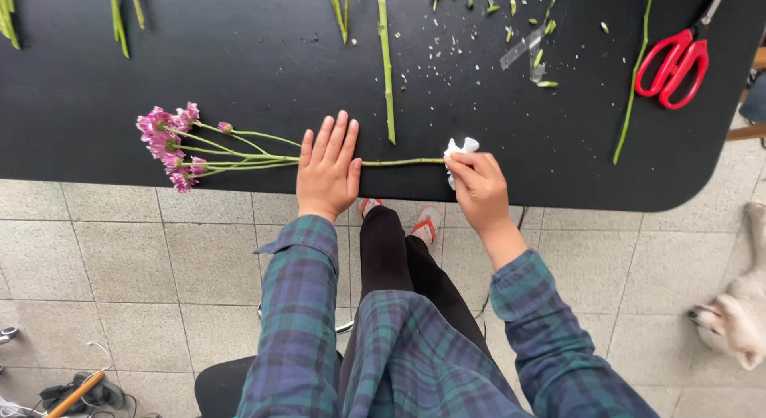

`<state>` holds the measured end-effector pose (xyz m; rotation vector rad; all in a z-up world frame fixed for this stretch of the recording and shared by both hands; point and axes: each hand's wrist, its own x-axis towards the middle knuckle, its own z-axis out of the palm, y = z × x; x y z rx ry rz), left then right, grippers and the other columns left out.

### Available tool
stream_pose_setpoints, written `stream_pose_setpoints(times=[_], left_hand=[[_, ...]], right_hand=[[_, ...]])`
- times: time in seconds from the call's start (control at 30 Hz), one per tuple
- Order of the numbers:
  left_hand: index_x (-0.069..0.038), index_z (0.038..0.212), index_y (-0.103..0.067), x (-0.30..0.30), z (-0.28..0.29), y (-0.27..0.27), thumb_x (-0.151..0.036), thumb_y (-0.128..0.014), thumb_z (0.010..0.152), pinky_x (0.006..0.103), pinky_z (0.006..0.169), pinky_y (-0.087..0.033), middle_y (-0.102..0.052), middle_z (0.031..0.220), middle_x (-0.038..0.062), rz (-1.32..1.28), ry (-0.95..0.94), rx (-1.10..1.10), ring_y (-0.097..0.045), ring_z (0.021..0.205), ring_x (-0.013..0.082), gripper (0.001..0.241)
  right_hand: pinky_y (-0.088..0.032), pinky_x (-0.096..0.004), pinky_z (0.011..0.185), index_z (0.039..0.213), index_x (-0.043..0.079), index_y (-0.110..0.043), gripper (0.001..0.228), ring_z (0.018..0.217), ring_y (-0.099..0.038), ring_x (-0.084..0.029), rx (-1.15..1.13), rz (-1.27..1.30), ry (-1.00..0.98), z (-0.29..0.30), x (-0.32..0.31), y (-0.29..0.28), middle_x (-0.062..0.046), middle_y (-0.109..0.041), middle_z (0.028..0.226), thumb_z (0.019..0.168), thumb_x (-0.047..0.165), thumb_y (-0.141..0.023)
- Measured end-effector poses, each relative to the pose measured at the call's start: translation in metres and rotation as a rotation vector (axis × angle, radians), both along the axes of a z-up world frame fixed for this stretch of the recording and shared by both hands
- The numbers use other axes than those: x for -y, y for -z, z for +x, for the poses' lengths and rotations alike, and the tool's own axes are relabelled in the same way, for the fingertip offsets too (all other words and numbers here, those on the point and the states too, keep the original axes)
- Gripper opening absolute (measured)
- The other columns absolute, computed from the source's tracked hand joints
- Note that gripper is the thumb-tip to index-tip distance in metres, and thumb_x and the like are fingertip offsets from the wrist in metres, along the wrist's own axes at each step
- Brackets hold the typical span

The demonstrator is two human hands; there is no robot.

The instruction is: The person holds individual flowers and uses shears to trim the ends of the stems, occasionally wiping a stem with a cloth.

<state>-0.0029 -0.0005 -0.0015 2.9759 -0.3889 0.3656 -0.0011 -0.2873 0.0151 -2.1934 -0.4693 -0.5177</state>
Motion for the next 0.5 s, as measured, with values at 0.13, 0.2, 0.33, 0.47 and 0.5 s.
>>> stream_pose_setpoints(times=[0.13, 0.2, 0.33, 0.47, 0.5], left_hand=[[-0.024, 0.159, -0.045, 0.0, 0.001, 0.001, -0.044, -0.03, 0.107, 0.0442, 0.127, -0.015, -0.041, 0.165, -0.001, -0.006, 0.003, 0.017, -0.036, 0.152, 0.0209, 0.057], [-0.024, 0.159, -0.045, -0.001, 0.005, 0.001, -0.044, -0.03, 0.107, 0.0442, 0.127, -0.015, -0.041, 0.164, -0.001, 0.003, 0.001, 0.025, -0.036, 0.152, 0.0209, 0.057], [-0.024, 0.159, -0.045, -0.001, 0.005, 0.001, -0.044, -0.031, 0.107, 0.044, 0.127, -0.015, -0.041, 0.164, -0.001, 0.008, 0.001, 0.025, -0.036, 0.151, 0.0206, 0.057], [-0.024, 0.159, -0.045, -0.001, 0.003, -0.002, -0.043, -0.029, 0.107, 0.0442, 0.127, -0.016, -0.042, 0.164, 0.0, 0.0, 0.004, 0.022, -0.037, 0.151, 0.021, 0.057], [-0.024, 0.159, -0.045, 0.0, 0.004, -0.001, -0.043, -0.029, 0.107, 0.0442, 0.127, -0.016, -0.042, 0.164, 0.0, 0.003, 0.002, 0.025, -0.037, 0.151, 0.021, 0.057]], right_hand=[[-0.058, -0.035, 0.074, 0.094, 0.001, -0.08, 0.009, 0.08, -0.068, -0.027, 0.007, -0.034, 0.044, 0.006, 0.003, -0.001, -0.009, -0.071, 0.093, 0.091, -0.007, -0.076], [-0.059, -0.036, 0.073, 0.094, 0.001, -0.08, 0.009, 0.081, -0.068, -0.028, 0.021, -0.018, 0.075, 0.012, -0.003, -0.003, -0.01, -0.071, 0.093, 0.091, -0.007, -0.077], [-0.057, -0.036, 0.075, 0.095, 0.002, -0.08, 0.01, 0.082, -0.068, -0.027, 0.027, -0.032, 0.061, -0.002, -0.031, 0.005, -0.009, -0.071, 0.094, 0.09, -0.006, -0.075], [-0.058, -0.035, 0.075, 0.095, -0.001, -0.078, 0.01, 0.082, -0.068, -0.028, -0.002, -0.017, -0.013, -0.004, -0.045, 0.004, -0.011, -0.071, 0.093, 0.09, -0.008, -0.072], [-0.058, -0.035, 0.075, 0.095, -0.001, -0.078, 0.01, 0.082, -0.068, -0.028, 0.002, -0.015, -0.016, -0.002, -0.043, 0.0, -0.011, -0.071, 0.093, 0.09, -0.008, -0.072]])
